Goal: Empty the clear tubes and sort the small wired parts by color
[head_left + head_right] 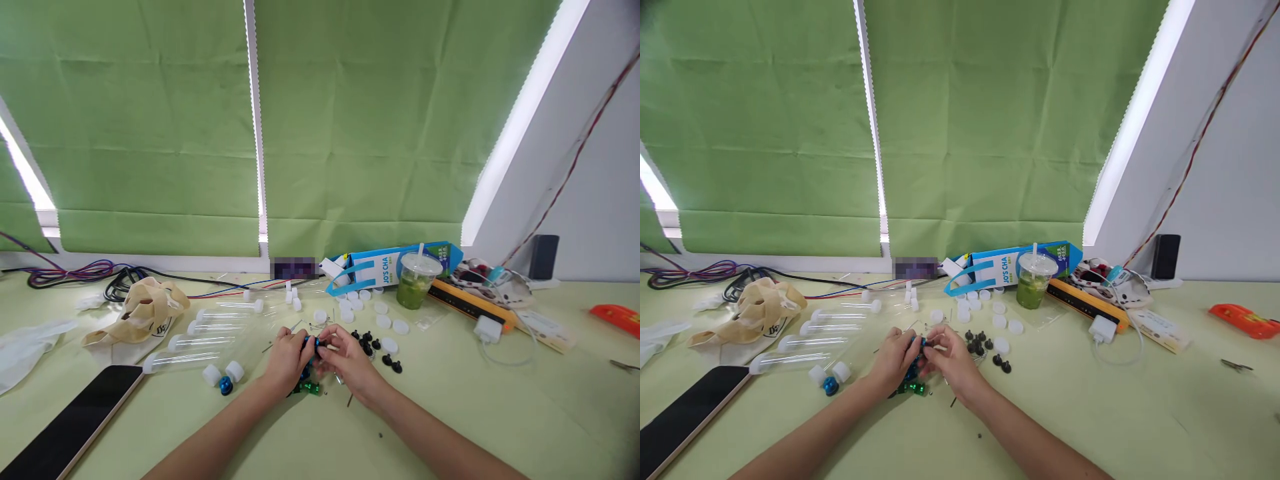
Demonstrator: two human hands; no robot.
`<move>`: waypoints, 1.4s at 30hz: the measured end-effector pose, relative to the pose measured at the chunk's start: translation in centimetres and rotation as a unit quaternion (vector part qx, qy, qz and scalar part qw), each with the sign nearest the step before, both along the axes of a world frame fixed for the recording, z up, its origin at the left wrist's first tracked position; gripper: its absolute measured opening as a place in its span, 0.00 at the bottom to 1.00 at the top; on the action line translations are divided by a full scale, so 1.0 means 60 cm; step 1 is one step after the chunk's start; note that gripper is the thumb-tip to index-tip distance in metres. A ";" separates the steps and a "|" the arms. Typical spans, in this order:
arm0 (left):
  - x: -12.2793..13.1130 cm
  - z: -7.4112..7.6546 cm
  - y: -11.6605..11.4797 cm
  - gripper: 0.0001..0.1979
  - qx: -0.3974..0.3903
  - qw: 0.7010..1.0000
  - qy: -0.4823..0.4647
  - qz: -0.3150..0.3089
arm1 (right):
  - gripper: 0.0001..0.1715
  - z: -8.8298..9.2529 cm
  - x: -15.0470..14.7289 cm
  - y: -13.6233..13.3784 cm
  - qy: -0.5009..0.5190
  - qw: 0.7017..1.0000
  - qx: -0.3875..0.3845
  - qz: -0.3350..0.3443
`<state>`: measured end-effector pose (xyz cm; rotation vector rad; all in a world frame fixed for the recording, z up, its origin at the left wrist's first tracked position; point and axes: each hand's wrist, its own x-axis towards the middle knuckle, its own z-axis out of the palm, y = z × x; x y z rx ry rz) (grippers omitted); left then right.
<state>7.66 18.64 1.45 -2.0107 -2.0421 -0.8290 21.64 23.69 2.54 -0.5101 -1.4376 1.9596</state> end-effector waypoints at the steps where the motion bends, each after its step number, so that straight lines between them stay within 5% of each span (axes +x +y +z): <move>1: 0.000 0.000 0.000 0.17 0.000 1.000 -0.002 0.001 | 0.21 0.001 0.000 0.000 0.011 1.000 0.008 -0.015; 7: 0.000 0.001 0.001 0.17 -0.004 1.000 -0.020 0.005 | 0.20 0.001 -0.003 -0.004 -0.024 0.999 -0.046 0.003; 14: 0.010 0.012 0.000 0.19 -0.024 0.997 -0.067 0.013 | 0.13 0.003 -0.001 -0.004 -0.013 0.987 0.144 -0.074; 19: 0.012 0.022 -0.004 0.22 -0.040 0.992 -0.115 -0.009 | 0.11 0.010 0.002 -0.001 -0.017 0.991 0.130 -0.027; 24: 0.017 0.033 -0.004 0.18 -0.031 0.958 -0.282 -0.030 | 0.11 0.007 0.004 0.001 -0.074 0.989 0.128 -0.006; 27: 0.018 0.035 -0.002 0.19 -0.053 0.909 -0.411 -0.047 | 0.05 0.008 0.011 0.001 -0.108 0.951 0.287 -0.049; 30: 0.016 0.031 0.000 0.20 -0.088 0.882 -0.460 -0.052 | 0.09 0.007 0.019 -0.002 -0.123 0.864 0.482 -0.075; 33: 0.013 0.026 0.001 0.19 -0.110 0.856 -0.501 -0.056 | 0.13 -0.001 0.023 -0.005 -0.156 0.815 0.554 -0.069; 37: 0.011 0.023 0.004 0.14 -0.111 0.832 -0.541 -0.057 | 0.13 -0.009 0.023 -0.004 -0.181 0.799 0.567 -0.082; 42: 0.011 0.029 0.005 0.12 -0.109 0.793 -0.594 -0.087 | 0.11 -0.009 0.023 -0.001 -0.171 0.819 0.541 -0.082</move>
